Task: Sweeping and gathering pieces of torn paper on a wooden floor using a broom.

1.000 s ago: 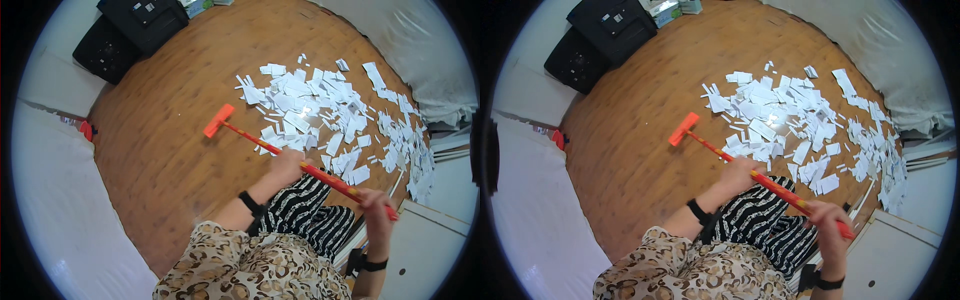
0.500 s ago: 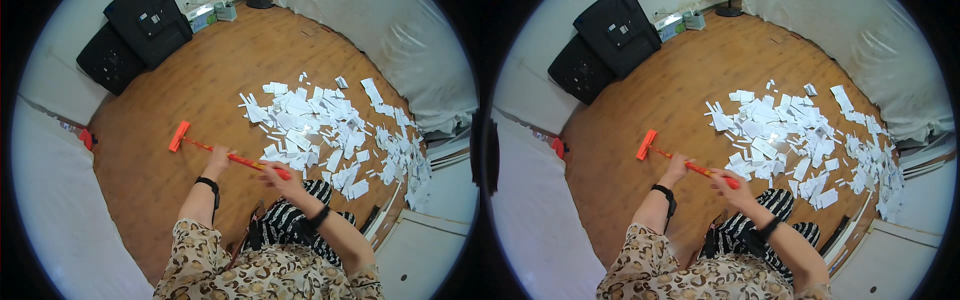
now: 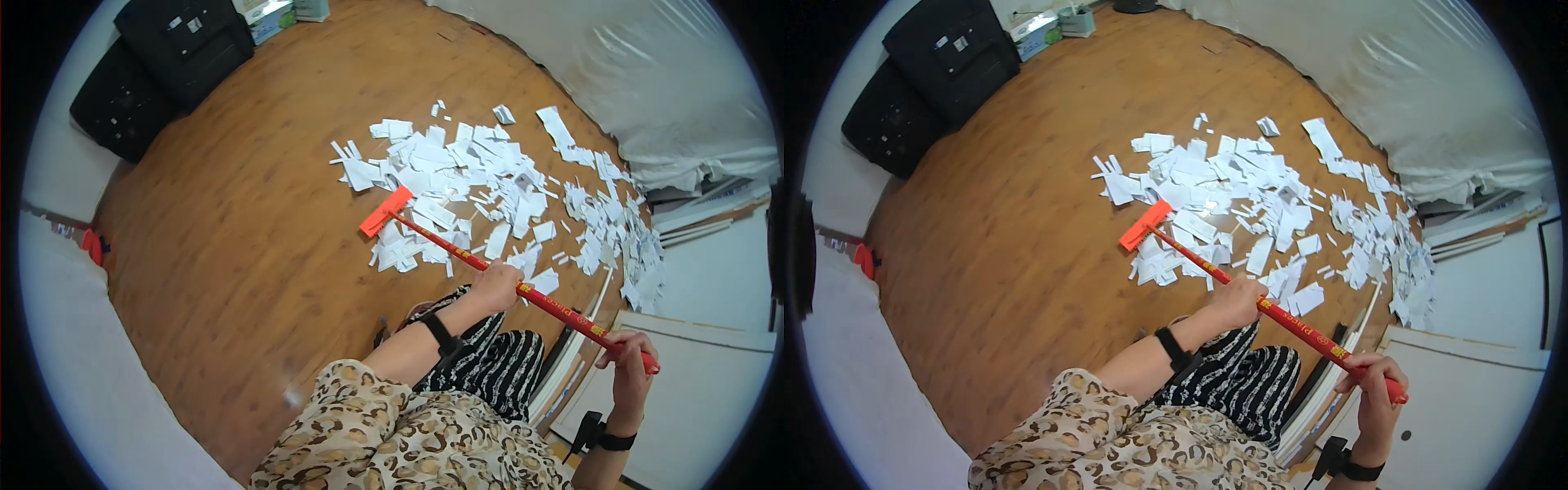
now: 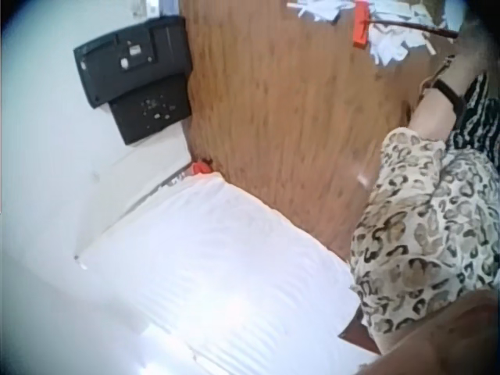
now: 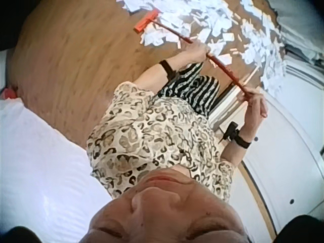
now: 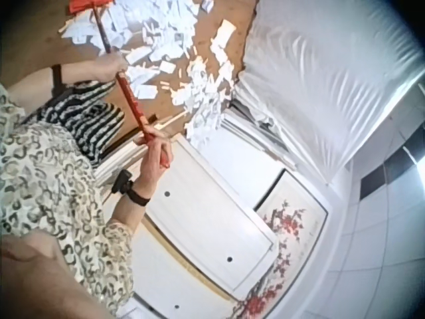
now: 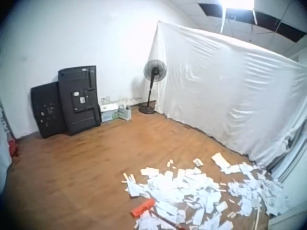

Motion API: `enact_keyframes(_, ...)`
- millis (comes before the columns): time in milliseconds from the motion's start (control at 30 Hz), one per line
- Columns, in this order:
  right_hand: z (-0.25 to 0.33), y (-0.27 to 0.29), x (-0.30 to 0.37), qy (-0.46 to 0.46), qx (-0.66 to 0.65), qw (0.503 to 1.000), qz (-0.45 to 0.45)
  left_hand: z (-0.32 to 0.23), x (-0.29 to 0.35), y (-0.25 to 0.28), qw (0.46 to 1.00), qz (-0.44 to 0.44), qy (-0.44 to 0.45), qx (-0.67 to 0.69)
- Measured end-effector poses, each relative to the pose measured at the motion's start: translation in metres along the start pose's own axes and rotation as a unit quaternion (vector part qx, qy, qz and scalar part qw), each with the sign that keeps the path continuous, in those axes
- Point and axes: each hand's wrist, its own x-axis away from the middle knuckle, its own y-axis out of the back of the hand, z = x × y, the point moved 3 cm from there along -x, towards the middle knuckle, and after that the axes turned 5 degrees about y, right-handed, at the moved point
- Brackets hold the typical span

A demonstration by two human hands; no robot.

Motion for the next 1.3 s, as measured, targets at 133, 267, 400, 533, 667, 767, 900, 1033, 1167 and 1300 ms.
enact_keyframes(133,-0.010,-0.011,0.001,-0.047,-0.049,0.998,-0.006,0.031,0.017,0.000,0.993,-0.106,-0.039,0.015)
enact_keyframes(267,-0.083,-0.073,-0.007,-0.140,-0.165,0.975,0.045,0.098,0.029,0.053,0.984,-0.123,0.088,-0.097)
enact_keyframes(400,-0.116,-0.160,-0.041,-0.144,-0.199,0.959,0.144,0.193,0.026,0.095,0.955,-0.235,0.039,-0.175)
enact_keyframes(533,-0.116,-0.151,-0.048,-0.158,-0.195,0.961,0.118,0.208,-0.004,0.076,0.968,-0.197,0.001,-0.157)
enact_keyframes(667,-0.093,-0.039,-0.026,-0.122,-0.074,0.989,0.045,0.122,-0.053,-0.015,0.982,-0.138,-0.077,-0.104)
enact_keyframes(767,-0.064,0.009,-0.003,-0.084,-0.046,0.994,-0.046,0.049,-0.063,-0.050,0.996,-0.048,-0.060,-0.043)
enact_keyframes(900,-0.045,0.037,0.012,-0.005,-0.092,0.988,-0.123,-0.008,-0.041,-0.054,0.995,-0.085,-0.014,-0.045)
enact_keyframes(1033,-0.057,0.028,0.022,-0.057,-0.160,0.979,-0.110,0.012,-0.002,-0.044,0.994,-0.091,-0.010,-0.052)
enact_keyframes(1167,-0.061,-0.009,0.006,-0.101,-0.118,0.987,-0.045,0.044,0.035,-0.021,0.990,-0.104,0.069,-0.069)
enact_keyframes(1300,-0.043,0.006,-0.001,-0.134,-0.059,0.989,-0.031,0.035,0.035,-0.041,0.988,-0.155,0.018,-0.022)
